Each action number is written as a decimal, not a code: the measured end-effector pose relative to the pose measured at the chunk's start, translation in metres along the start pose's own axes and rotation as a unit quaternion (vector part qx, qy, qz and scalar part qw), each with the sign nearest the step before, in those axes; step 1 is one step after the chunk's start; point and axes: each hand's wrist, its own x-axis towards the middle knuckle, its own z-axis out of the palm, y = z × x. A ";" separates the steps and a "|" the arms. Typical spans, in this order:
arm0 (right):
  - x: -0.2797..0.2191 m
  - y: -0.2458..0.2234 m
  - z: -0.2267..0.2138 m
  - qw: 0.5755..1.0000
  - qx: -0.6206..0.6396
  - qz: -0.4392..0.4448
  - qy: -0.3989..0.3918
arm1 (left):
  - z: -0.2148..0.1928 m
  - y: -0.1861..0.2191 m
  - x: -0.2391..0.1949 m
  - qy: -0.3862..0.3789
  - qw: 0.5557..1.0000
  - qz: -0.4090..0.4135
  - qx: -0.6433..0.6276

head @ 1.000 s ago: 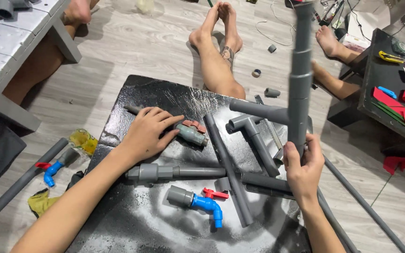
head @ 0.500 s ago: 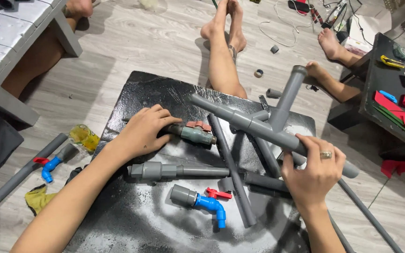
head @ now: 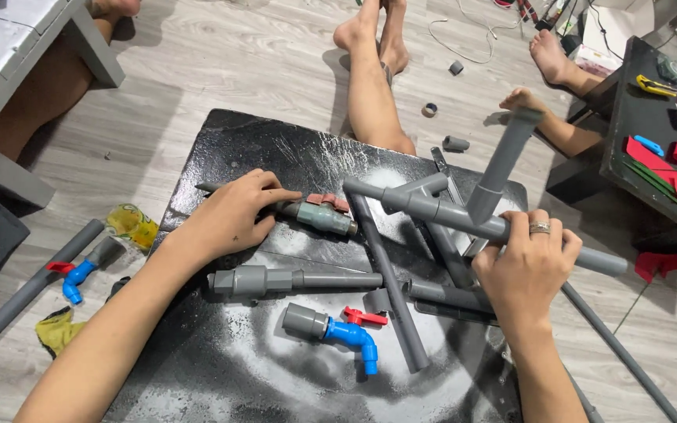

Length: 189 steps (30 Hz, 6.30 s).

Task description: The person assembles various gray PVC pipe fittings and valves on a low black table. They connect straight pipes, elbows, and T-joints, then attach a red-handled valve and a blue elbow valve to the assembly. The person repeatedly connects and disconnects sections to test fitment.

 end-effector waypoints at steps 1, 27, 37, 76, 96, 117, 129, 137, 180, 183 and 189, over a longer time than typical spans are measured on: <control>-0.002 0.002 0.001 1.000 0.001 -0.001 0.000 | 0.003 0.000 0.001 0.000 1.000 -0.001 0.000; -0.011 0.044 0.001 0.996 0.075 -0.013 0.053 | 0.013 0.000 0.011 0.334 0.880 0.200 0.271; -0.006 0.040 -0.003 0.997 0.069 -0.003 0.043 | 0.011 0.001 0.007 0.335 0.871 0.209 0.293; 0.020 0.057 -0.048 0.953 0.172 0.016 -0.248 | -0.005 0.028 -0.023 0.422 0.780 0.284 0.365; 0.000 0.070 -0.054 0.998 0.020 -0.056 -0.008 | -0.050 0.051 -0.002 0.224 0.940 0.245 0.082; -0.030 0.069 -0.038 0.995 0.074 -0.060 0.040 | -0.062 0.081 -0.018 0.225 0.919 0.288 0.147; -0.027 0.069 -0.062 0.996 0.060 -0.049 -0.048 | -0.047 0.072 -0.023 0.249 0.902 0.314 0.158; -0.021 0.078 -0.050 0.990 0.112 -0.030 -0.083 | -0.052 0.080 -0.022 0.253 0.898 0.301 0.199; -0.037 0.076 -0.051 0.997 0.008 -0.065 0.028 | -0.022 0.059 -0.013 0.189 0.942 0.256 0.102; -0.034 0.077 -0.054 0.997 0.012 -0.066 0.026 | -0.019 0.065 -0.013 0.204 0.940 0.260 0.085; -0.024 0.066 -0.046 0.996 0.064 -0.060 0.023 | -0.033 0.076 -0.017 0.263 0.918 0.265 0.135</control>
